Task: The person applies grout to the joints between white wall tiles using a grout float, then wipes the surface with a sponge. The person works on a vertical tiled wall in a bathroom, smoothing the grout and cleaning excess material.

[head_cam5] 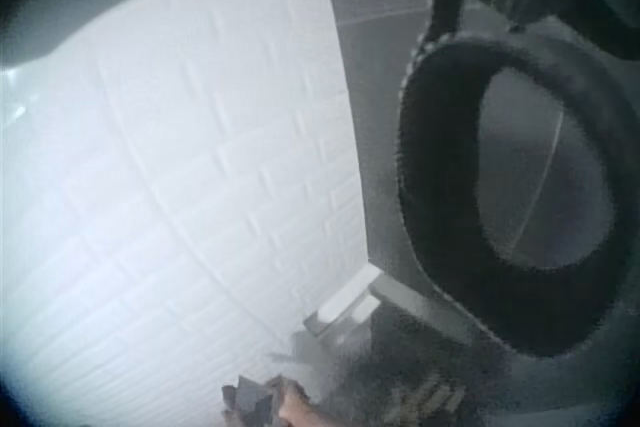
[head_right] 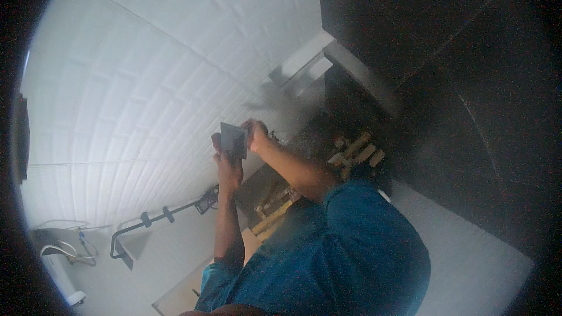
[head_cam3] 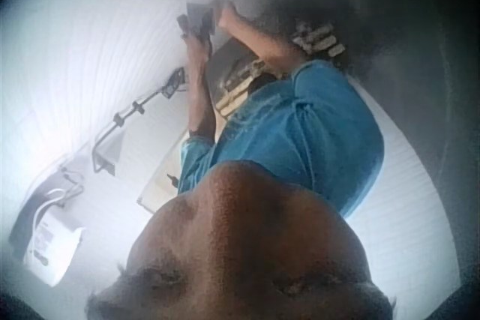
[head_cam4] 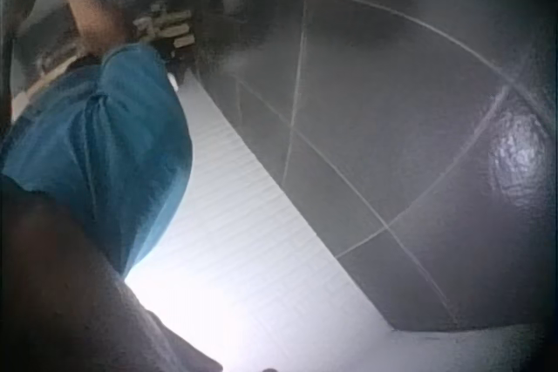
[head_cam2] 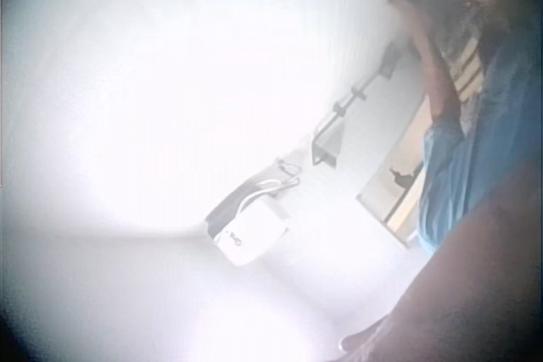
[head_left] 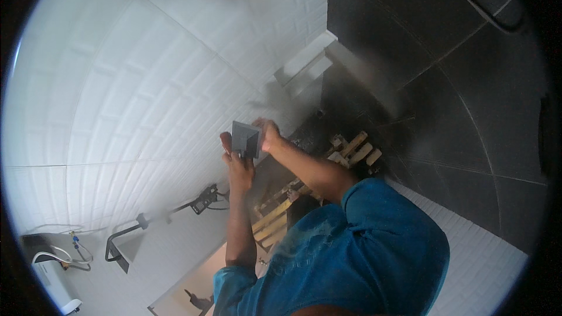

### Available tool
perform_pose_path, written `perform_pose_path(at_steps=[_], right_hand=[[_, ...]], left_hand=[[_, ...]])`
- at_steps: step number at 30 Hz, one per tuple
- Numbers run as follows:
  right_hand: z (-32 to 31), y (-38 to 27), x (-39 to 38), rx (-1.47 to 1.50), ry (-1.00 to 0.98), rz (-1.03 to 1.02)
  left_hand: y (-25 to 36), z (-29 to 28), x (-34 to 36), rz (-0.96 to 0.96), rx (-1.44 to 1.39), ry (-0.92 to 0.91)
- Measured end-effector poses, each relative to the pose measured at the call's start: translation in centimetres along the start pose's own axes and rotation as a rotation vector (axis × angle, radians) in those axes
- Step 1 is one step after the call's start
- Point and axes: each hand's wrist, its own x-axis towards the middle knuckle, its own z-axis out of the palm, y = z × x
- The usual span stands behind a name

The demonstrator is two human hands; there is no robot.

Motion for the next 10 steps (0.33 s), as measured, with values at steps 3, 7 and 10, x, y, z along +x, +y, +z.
perform_pose_path(at_steps=[3,7,10], right_hand=[[5.4,-1.5,-1.2,0.062,0.053,0.102],[19.1,-7.8,-8.1,0.171,-0.686,-0.203],[18.9,-9.2,-8.0,-0.088,-0.611,-0.454]], left_hand=[[-2.6,0.0,-0.5,-0.024,-0.064,0.105],[-4.2,-2.1,-2.0,-0.305,-0.593,0.175],[-3.6,-3.4,-2.5,-0.287,-0.39,0.105]])
